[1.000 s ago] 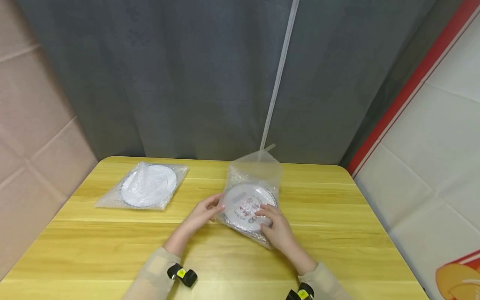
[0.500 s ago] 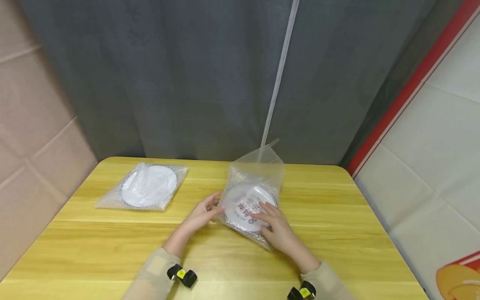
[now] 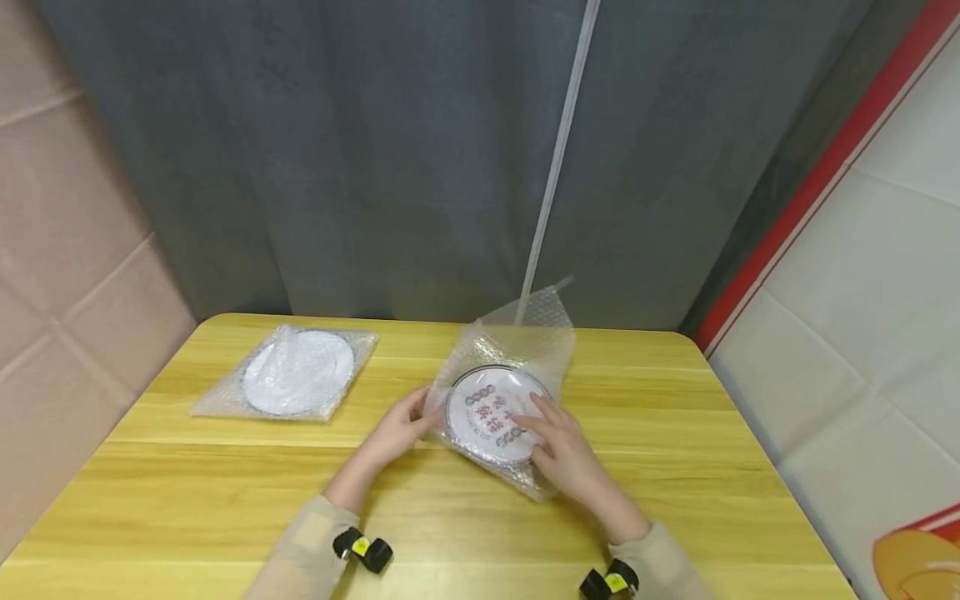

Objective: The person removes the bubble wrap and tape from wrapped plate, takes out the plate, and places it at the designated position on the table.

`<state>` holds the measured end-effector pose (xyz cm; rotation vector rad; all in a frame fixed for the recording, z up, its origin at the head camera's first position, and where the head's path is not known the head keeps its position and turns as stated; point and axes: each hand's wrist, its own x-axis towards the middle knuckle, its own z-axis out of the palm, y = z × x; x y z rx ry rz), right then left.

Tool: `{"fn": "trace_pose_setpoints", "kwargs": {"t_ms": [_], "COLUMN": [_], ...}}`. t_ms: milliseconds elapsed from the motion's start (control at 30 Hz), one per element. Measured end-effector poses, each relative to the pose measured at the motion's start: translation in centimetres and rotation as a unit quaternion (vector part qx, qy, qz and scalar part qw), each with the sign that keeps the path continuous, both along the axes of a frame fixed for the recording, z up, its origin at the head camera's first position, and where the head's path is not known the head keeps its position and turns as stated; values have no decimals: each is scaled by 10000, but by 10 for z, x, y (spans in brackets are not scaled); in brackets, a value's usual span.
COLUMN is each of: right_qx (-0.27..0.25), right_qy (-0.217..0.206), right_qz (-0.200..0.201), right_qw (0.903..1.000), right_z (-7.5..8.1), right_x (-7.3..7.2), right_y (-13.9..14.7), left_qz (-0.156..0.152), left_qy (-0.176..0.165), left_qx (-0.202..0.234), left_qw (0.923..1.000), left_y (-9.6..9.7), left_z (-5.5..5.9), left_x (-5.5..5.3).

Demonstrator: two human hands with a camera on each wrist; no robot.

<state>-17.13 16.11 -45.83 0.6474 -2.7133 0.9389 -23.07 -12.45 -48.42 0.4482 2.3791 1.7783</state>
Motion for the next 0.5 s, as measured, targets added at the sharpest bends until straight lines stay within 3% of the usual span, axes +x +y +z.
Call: {"fn": "trace_pose_setpoints", "kwargs": {"t_ms": [200,500], "right_qx": [13,-192], "right_qy": [92,563], "right_qz": [-8,-227], "right_qw": [10000,9980], "right_z": [5,11], "right_x": [-2,-6], "right_y": [6,16], "left_qz": [468,923], "left_qy": [95,14], "left_qx": [-310,-229], "left_qw": [9984,9955], "left_y": [-5,-11], "left_z": [0,-1], "left_x": [-2,-5]}}
